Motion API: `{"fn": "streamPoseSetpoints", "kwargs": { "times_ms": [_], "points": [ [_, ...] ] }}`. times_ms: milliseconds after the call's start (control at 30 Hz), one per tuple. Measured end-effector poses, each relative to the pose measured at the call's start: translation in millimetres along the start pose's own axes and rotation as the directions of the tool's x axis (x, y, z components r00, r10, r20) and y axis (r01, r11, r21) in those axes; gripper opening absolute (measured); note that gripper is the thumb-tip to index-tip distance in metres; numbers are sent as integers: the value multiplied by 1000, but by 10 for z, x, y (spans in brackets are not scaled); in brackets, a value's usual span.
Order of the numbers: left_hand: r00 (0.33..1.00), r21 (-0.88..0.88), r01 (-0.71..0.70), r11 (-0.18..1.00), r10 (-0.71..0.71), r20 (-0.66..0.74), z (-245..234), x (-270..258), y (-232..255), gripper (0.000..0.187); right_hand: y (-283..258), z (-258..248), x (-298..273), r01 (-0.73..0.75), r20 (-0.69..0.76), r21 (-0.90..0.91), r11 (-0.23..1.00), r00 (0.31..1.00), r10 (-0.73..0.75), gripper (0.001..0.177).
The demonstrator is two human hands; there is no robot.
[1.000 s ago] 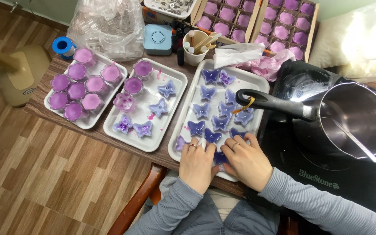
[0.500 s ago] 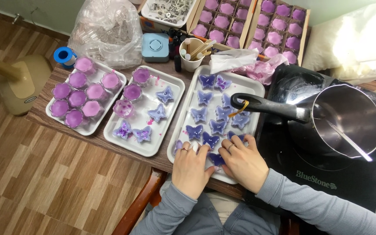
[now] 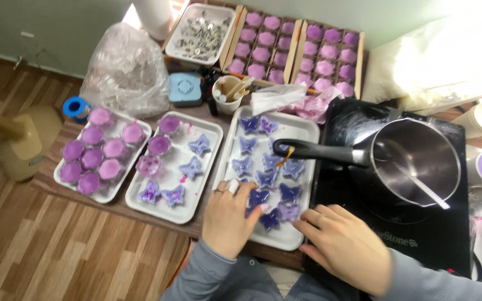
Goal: Applying glitter to butterfly-shaped wax candles and organizing candle molds.
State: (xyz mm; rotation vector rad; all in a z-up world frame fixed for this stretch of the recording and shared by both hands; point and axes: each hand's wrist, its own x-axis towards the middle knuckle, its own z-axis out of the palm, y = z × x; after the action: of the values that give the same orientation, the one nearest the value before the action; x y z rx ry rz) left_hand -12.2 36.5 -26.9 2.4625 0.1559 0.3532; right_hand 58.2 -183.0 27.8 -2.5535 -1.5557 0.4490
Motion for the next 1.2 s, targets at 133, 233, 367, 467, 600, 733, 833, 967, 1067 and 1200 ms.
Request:
{"fn": "streamPoseSetpoints", "kwargs": {
  "times_ms": [133, 233, 367, 467, 600, 733, 833, 967, 1067, 1200],
  "points": [
    [999, -7, 37, 999, -37, 30, -249, 290, 169, 34, 184, -385, -178, 25, -89, 99, 995, 996, -16, 40],
    [982, -61, -140, 988, 131, -132, -373, 508, 327, 27, 386, -623, -171, 53, -197, 183, 982, 980, -16, 31],
    [979, -151, -201, 968, 193, -71, -442, 895, 535, 20, 526, -1047, 155, -28, -236, 268, 963, 967, 94, 28],
    [974, -187, -227, 956, 223, -41, -364, 1239, 562, 20, 765, -1178, 420, -120, -195, 260, 958, 965, 174, 28],
    [965, -161, -245, 956, 256, 52, -94, 1739, 422, 21, 1208, -1107, 802, -98, -209, 152, 983, 969, 129, 29],
    [964, -120, -229, 966, 242, 111, 243, 2121, 198, 21, 1634, -863, 1176, -93, -192, 84, 992, 976, 108, 30],
    [941, -134, -211, 968, 238, 241, 501, 2361, 60, 22, 1863, -718, 1455, -139, -117, 24, 990, 983, 141, 31],
    [893, -116, -135, 984, 172, 415, 1059, 2559, -236, 26, 2159, -476, 1776, -299, 129, -80, 951, 943, 307, 38],
    [876, -30, -129, 991, 128, 466, 1225, 2582, -286, 28, 2203, -430, 1935, -324, 237, -154, 934, 905, 353, 44],
    [848, 0, -76, 997, 65, 526, 1244, 2612, -243, 31, 2284, -304, 2069, -307, 320, -303, 902, 859, 400, 44]
  ]
}}
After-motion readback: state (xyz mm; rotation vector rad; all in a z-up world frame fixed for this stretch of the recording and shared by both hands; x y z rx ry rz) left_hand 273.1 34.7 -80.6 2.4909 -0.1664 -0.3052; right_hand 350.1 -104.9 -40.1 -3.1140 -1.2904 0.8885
